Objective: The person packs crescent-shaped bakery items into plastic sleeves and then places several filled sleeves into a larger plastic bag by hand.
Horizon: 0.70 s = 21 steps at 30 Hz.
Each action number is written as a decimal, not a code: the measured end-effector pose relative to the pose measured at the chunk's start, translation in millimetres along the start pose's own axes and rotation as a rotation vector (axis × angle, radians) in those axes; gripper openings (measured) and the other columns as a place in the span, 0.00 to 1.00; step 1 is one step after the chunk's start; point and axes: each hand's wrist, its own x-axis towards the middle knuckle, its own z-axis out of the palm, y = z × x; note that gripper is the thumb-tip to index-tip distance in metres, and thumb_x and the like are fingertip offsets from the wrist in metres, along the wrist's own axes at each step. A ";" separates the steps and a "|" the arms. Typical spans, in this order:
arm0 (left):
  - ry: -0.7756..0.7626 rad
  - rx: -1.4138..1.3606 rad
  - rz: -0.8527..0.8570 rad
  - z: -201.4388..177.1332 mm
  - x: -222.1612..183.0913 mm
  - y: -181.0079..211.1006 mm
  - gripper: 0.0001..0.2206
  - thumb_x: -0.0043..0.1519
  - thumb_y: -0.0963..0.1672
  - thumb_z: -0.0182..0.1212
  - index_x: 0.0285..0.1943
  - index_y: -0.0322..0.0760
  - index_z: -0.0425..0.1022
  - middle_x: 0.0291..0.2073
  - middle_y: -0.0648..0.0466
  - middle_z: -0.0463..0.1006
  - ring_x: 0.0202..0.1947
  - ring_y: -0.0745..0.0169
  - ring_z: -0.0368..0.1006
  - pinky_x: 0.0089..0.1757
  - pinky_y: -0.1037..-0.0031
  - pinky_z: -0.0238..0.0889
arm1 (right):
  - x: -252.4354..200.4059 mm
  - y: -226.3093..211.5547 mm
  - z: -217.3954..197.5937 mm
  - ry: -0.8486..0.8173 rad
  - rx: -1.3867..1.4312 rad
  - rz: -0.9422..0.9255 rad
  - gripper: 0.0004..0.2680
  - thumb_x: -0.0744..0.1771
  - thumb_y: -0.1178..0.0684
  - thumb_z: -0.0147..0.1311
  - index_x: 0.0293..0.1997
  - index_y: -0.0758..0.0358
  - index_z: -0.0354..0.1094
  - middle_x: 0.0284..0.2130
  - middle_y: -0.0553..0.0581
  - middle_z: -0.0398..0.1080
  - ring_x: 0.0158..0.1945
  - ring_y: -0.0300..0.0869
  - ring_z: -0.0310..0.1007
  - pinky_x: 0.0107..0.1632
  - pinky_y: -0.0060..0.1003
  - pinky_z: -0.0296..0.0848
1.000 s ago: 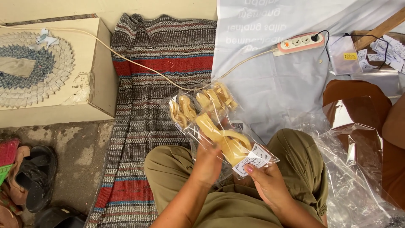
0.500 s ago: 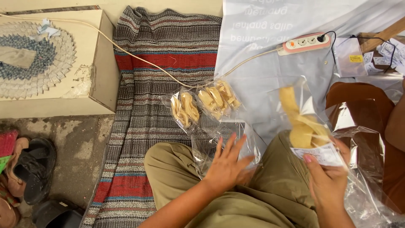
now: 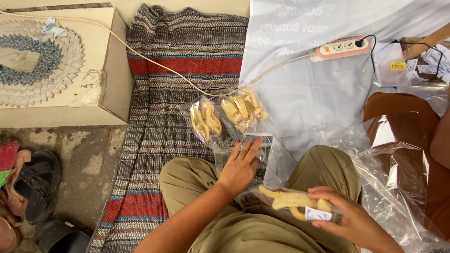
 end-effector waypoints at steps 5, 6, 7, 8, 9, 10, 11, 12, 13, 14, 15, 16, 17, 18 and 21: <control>0.321 -0.050 0.019 31.9 10.1 0.3 0.26 0.61 0.40 0.56 0.71 0.29 0.64 0.74 0.39 0.56 0.68 0.44 0.61 0.65 0.56 0.55 | 26.8 2.1 32.9 0.126 -0.112 0.070 0.22 0.60 0.53 0.71 0.59 0.43 0.70 0.62 0.41 0.70 0.63 0.34 0.72 0.58 0.31 0.75; 0.322 -0.047 0.018 27.3 7.7 -1.2 0.26 0.61 0.40 0.56 0.71 0.29 0.64 0.74 0.39 0.56 0.68 0.44 0.61 0.65 0.56 0.55 | 29.1 8.5 35.6 0.127 -0.111 0.067 0.22 0.60 0.53 0.71 0.59 0.43 0.70 0.62 0.41 0.70 0.63 0.34 0.72 0.58 0.31 0.75; 0.339 -0.095 -0.012 22.7 5.1 -2.5 0.25 0.61 0.38 0.56 0.70 0.36 0.66 0.72 0.37 0.58 0.65 0.40 0.63 0.60 0.52 0.61 | 31.2 14.7 38.0 0.163 -0.262 0.074 0.22 0.60 0.47 0.70 0.58 0.41 0.68 0.61 0.36 0.70 0.57 0.32 0.75 0.49 0.33 0.77; 0.357 -0.143 -0.042 18.2 2.8 -3.8 0.25 0.61 0.37 0.55 0.69 0.43 0.68 0.70 0.36 0.59 0.63 0.36 0.65 0.55 0.49 0.67 | 33.6 21.1 40.4 0.198 -0.413 0.080 0.22 0.59 0.42 0.70 0.57 0.38 0.67 0.59 0.31 0.69 0.51 0.31 0.79 0.41 0.35 0.79; 0.356 -0.142 -0.043 19.5 2.0 -3.5 0.25 0.61 0.37 0.55 0.69 0.43 0.68 0.70 0.36 0.59 0.63 0.36 0.65 0.55 0.49 0.67 | 35.2 21.3 42.5 0.198 -0.413 0.079 0.22 0.59 0.42 0.70 0.57 0.38 0.67 0.59 0.31 0.69 0.51 0.31 0.79 0.41 0.35 0.79; 0.371 -0.113 -0.037 21.0 1.4 -3.2 0.24 0.62 0.38 0.53 0.71 0.41 0.67 0.72 0.40 0.58 0.65 0.40 0.63 0.55 0.50 0.66 | 36.8 21.7 44.6 0.253 -0.408 0.137 0.22 0.59 0.41 0.69 0.58 0.39 0.67 0.58 0.32 0.69 0.51 0.31 0.78 0.43 0.35 0.78; 0.388 -0.083 -0.029 22.1 1.5 -3.3 0.25 0.63 0.39 0.51 0.72 0.40 0.66 0.74 0.44 0.57 0.68 0.44 0.60 0.56 0.52 0.64 | 38.8 21.9 46.1 0.310 -0.403 0.195 0.22 0.59 0.40 0.68 0.59 0.40 0.67 0.57 0.33 0.70 0.52 0.31 0.78 0.45 0.35 0.78; 0.389 -0.082 -0.028 13.7 0.5 -1.5 0.25 0.63 0.39 0.51 0.72 0.40 0.66 0.74 0.44 0.57 0.68 0.44 0.60 0.56 0.52 0.64 | 46.6 18.8 55.4 0.312 -0.403 0.195 0.22 0.59 0.40 0.68 0.59 0.40 0.67 0.57 0.33 0.70 0.52 0.31 0.78 0.45 0.35 0.78; 0.298 -0.099 0.008 5.7 -0.5 0.9 0.28 0.63 0.46 0.55 0.74 0.38 0.62 0.74 0.44 0.58 0.69 0.44 0.58 0.58 0.51 0.62 | 54.0 15.8 64.5 0.253 -0.407 0.242 0.23 0.59 0.40 0.68 0.59 0.38 0.65 0.57 0.33 0.70 0.39 0.31 0.76 0.33 0.30 0.76; 0.207 -0.116 0.044 -2.6 -1.5 3.3 0.35 0.62 0.54 0.59 0.76 0.36 0.58 0.74 0.44 0.59 0.71 0.43 0.56 0.61 0.51 0.59 | 61.4 12.7 73.4 0.194 -0.410 0.288 0.24 0.59 0.40 0.69 0.59 0.36 0.63 0.57 0.34 0.69 0.26 0.31 0.75 0.21 0.25 0.74; 0.211 -0.112 0.044 0.8 0.3 7.6 0.35 0.62 0.54 0.59 0.76 0.36 0.58 0.74 0.44 0.59 0.71 0.43 0.56 0.61 0.51 0.59 | 71.9 18.9 86.4 0.198 -0.411 0.285 0.24 0.59 0.40 0.69 0.59 0.36 0.63 0.57 0.34 0.69 0.26 0.31 0.75 0.21 0.25 0.74; 0.207 -0.096 0.037 3.9 2.1 11.5 0.32 0.62 0.48 0.57 0.77 0.36 0.57 0.75 0.44 0.58 0.71 0.44 0.55 0.61 0.52 0.59 | 82.6 24.7 99.3 0.213 -0.274 0.255 0.23 0.59 0.42 0.70 0.58 0.42 0.65 0.54 0.40 0.71 0.35 0.35 0.77 0.30 0.30 0.74; 0.202 -0.081 0.029 7.6 2.8 15.3 0.31 0.61 0.42 0.56 0.77 0.36 0.57 0.75 0.45 0.57 0.71 0.45 0.55 0.60 0.53 0.58 | 93.5 30.2 113.0 0.226 -0.137 0.224 0.22 0.60 0.44 0.70 0.57 0.49 0.66 0.51 0.45 0.73 0.44 0.39 0.80 0.39 0.35 0.75; 0.205 -0.078 0.027 12.7 5.0 17.1 0.31 0.61 0.42 0.56 0.77 0.36 0.57 0.75 0.45 0.57 0.71 0.45 0.55 0.60 0.53 0.58 | 102.0 29.1 115.5 0.227 -0.138 0.220 0.22 0.60 0.44 0.70 0.57 0.49 0.66 0.51 0.45 0.73 0.44 0.39 0.80 0.39 0.35 0.75; 0.546 -0.006 0.021 29.2 7.4 26.7 0.21 0.64 0.44 0.52 0.68 0.39 0.73 0.69 0.51 0.67 0.63 0.52 0.63 0.48 0.61 0.63 | 120.0 38.1 128.5 0.291 -0.172 0.215 0.25 0.61 0.39 0.65 0.63 0.48 0.61 0.57 0.51 0.70 0.52 0.50 0.78 0.42 0.48 0.78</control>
